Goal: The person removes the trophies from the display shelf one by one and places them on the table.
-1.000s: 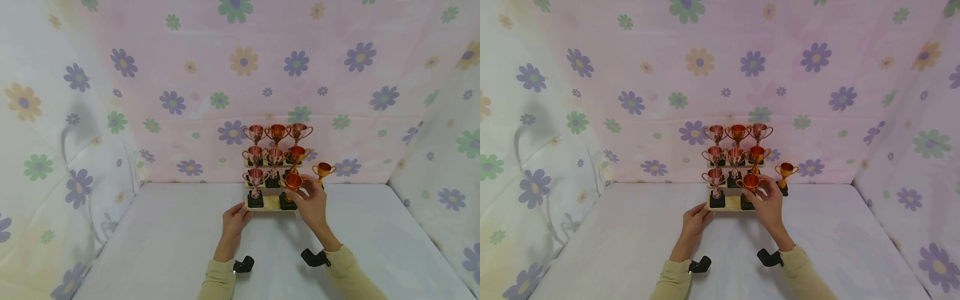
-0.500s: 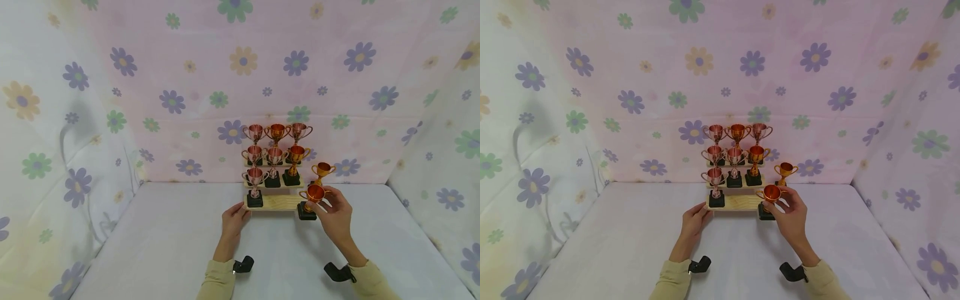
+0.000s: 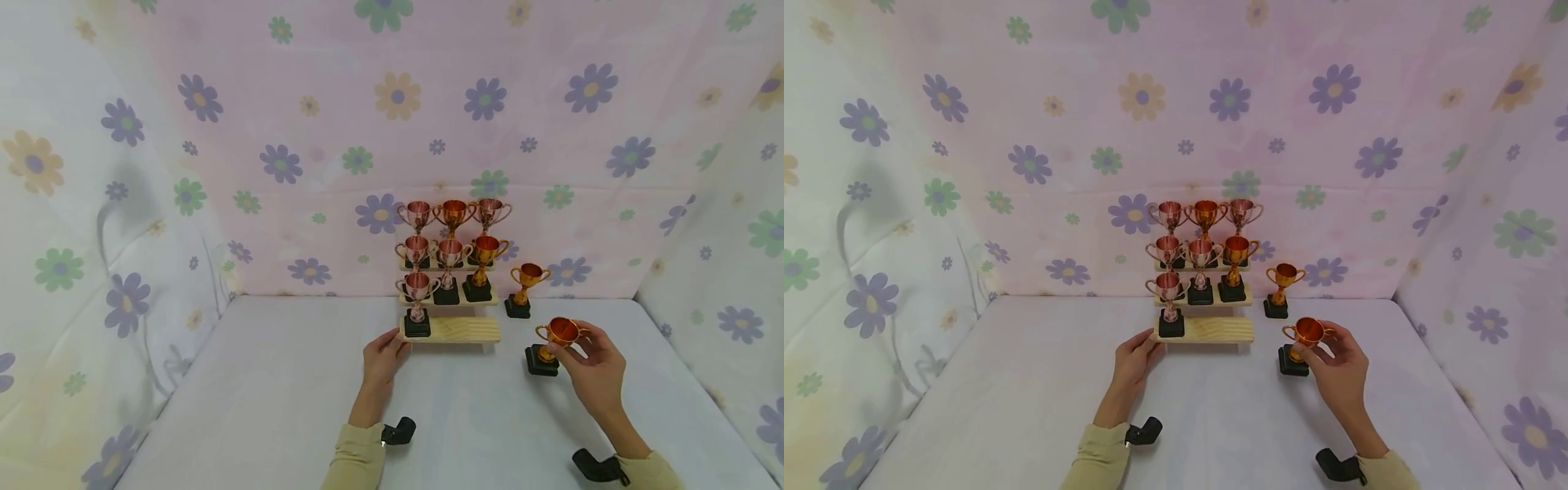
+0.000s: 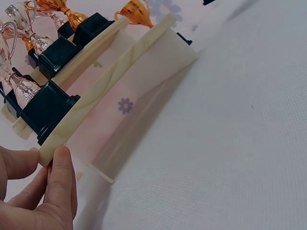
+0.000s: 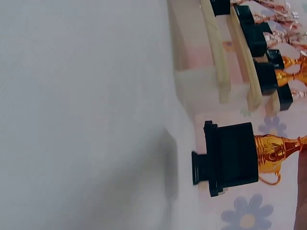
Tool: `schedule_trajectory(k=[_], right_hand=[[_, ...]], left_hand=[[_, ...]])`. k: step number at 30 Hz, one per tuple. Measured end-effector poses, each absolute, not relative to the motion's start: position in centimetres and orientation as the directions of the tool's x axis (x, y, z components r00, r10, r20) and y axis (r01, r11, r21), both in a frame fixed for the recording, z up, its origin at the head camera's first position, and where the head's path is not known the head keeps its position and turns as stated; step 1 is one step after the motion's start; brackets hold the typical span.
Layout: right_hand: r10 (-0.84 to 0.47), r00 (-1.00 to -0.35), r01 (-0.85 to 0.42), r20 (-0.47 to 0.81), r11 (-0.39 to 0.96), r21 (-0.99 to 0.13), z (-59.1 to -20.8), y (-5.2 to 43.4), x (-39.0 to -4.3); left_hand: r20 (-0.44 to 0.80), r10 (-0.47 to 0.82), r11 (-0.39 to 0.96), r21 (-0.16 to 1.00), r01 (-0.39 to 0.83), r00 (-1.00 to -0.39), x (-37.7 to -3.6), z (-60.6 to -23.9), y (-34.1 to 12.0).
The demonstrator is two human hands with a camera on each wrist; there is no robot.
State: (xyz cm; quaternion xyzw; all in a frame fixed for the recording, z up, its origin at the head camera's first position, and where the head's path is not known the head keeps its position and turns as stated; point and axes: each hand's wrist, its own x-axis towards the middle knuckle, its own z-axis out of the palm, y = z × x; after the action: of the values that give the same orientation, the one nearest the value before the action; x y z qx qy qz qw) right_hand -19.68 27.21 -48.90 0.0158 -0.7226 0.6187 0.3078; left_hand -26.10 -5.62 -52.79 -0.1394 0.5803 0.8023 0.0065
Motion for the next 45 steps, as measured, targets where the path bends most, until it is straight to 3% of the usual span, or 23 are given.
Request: schedule_trajectory(k=[8,16,32,45], right_hand=[[0.441,-0.805,-0.387,0.397,0.116,-0.915,-49.1,29.9,-19.5],[0.428,-0.803,-0.44,0.414,0.04,-0.897,-49.9,31.4,-20.7],[0.484,-0.81,-0.286,0.332,0.168,-0.943,-50.2,34.0,-23.5],[0.337,-0.887,-0.204,0.317,0.328,-0.922,-49.3,35.3,-27.2]], left_hand=[[-0.242,-0.146,-0.338,0.924,-0.181,-0.959,-26.1,-52.6,-5.5],[-0.238,-0.163,-0.323,0.93,-0.176,-0.958,-26.2,-52.7,-5.8],[-0.23,-0.151,-0.328,0.929,-0.171,-0.961,-26.4,-52.9,-5.2],[-0.248,-0.165,-0.317,0.93,-0.187,-0.955,-25.9,-52.5,-5.3]])
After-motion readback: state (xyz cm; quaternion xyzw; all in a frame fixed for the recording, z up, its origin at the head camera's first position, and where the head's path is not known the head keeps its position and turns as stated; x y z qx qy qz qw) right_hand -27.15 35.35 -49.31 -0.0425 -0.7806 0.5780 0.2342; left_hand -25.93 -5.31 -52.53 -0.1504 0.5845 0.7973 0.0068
